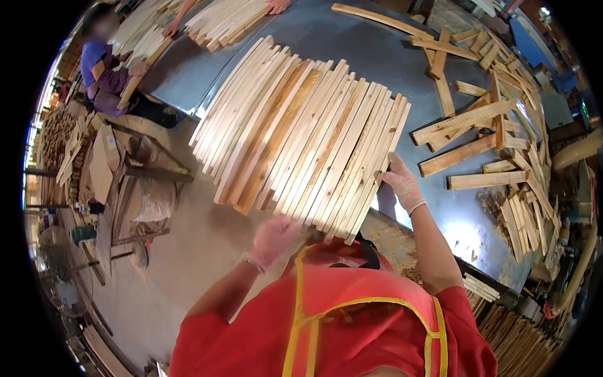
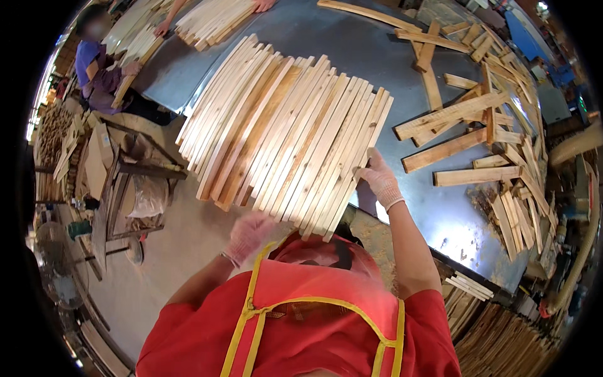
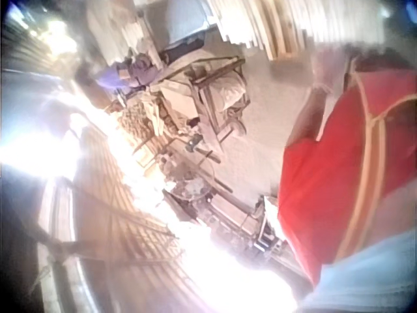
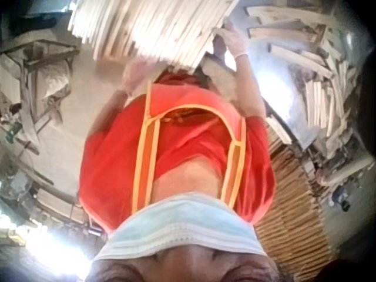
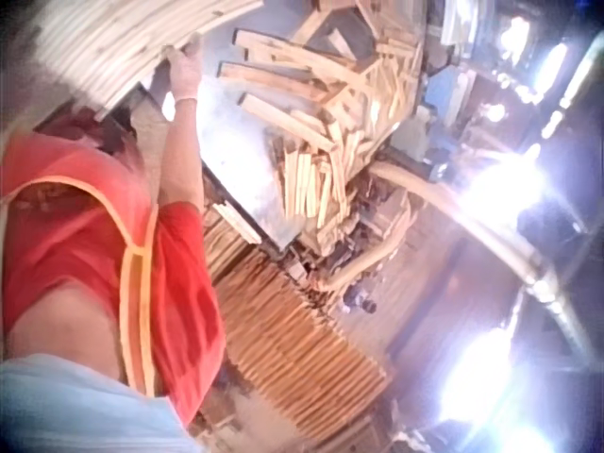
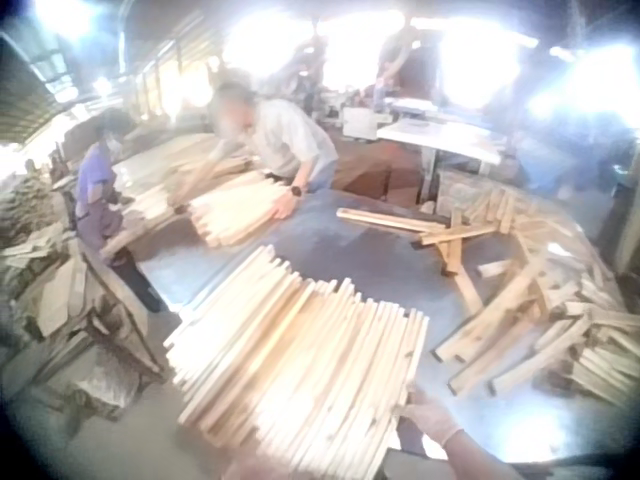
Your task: The person picks up individual wooden planks from a scattered pile on a metal table and stacks them neatly into a growing pile. The person handles the planks one at a time, aligning them carefully to form a uniform stack.
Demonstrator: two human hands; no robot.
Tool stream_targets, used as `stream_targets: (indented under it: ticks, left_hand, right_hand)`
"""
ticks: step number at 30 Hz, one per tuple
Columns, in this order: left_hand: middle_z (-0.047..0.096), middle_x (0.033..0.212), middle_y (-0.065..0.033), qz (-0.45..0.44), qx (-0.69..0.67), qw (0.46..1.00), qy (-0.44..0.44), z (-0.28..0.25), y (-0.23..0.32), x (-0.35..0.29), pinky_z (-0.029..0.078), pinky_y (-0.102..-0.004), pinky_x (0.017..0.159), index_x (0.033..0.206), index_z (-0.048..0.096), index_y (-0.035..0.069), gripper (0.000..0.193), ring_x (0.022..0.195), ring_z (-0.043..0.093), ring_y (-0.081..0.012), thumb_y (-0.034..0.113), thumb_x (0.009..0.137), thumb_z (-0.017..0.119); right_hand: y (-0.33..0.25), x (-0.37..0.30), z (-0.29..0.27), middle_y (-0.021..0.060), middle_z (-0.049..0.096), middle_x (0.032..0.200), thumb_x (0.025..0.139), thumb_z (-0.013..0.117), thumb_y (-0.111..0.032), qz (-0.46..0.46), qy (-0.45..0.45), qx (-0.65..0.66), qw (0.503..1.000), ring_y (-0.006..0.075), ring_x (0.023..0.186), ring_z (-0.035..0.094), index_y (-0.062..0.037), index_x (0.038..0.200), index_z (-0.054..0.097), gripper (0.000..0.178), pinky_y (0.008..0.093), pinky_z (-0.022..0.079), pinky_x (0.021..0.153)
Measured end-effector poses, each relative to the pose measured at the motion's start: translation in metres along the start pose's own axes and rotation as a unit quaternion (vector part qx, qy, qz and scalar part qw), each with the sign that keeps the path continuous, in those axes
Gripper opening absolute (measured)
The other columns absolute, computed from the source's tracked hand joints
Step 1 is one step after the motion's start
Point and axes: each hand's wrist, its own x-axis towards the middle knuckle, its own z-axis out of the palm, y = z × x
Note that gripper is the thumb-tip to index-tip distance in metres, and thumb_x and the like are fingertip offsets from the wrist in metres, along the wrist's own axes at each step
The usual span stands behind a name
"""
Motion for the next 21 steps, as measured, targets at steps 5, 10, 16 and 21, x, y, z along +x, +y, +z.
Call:
stream_targets:
  ticks: [5, 10, 16, 21]
  left_hand:
    - [0.071, 0.115, -0.0153, -0.178, -0.587, 0.789, 0.002, 0.083, -0.062, 0.017, 0.055, -0.0423, 0.105, 0.121, 0.068, 0.003, 0.036, 0.107, 0.068, -0.0318, 0.036, 0.105, 0.065]
    - [0.062, 0.135, -0.0145, -0.12, -0.712, 0.691, -0.022, 0.089, -0.059, 0.018, 0.049, -0.0482, 0.114, 0.136, 0.058, 0.004, 0.04, 0.131, 0.057, -0.0323, 0.036, 0.112, 0.053]
    - [0.059, 0.138, -0.0142, -0.166, -0.715, 0.675, -0.082, 0.098, -0.068, 0.034, 0.045, -0.0471, 0.118, 0.143, 0.056, 0.007, 0.047, 0.135, 0.051, -0.032, 0.044, 0.114, 0.048]
    - [0.065, 0.131, -0.011, -0.162, -0.588, 0.787, 0.092, 0.076, -0.018, 0.004, 0.05, -0.0367, 0.106, 0.147, 0.059, 0.007, 0.051, 0.118, 0.061, -0.0221, 0.04, 0.108, 0.065]
  right_hand:
    - [0.012, -0.001, -0.016, 0.0202, 0.054, 0.157, 0.091, 0.068, 0.001, 0.022, -0.064, 0.208, 0.976, 0.0284, 0.14, 0.056, 0.0088, 0.168, 0.018, 0.092, 0.0365, 0.042, 0.119]
    - [0.032, -0.009, -0.019, 0.0097, 0.065, 0.134, 0.092, 0.068, -0.004, 0.076, 0.01, 0.168, 0.983, 0.0163, 0.102, 0.06, 0.0063, 0.165, 0.033, 0.081, 0.0294, 0.05, 0.085]
    - [0.058, -0.005, -0.013, 0.0018, 0.064, 0.106, 0.093, 0.069, -0.007, 0.094, 0.075, 0.235, 0.964, 0.0132, 0.08, 0.055, 0.0007, 0.162, 0.043, 0.074, 0.0269, 0.046, 0.072]
    - [0.043, -0.013, 0.001, 0.0161, 0.068, 0.132, 0.095, 0.068, -0.013, -0.023, 0.164, 0.053, 0.985, 0.0249, 0.112, 0.067, 0.0016, 0.161, 0.044, 0.072, 0.0343, 0.054, 0.096]
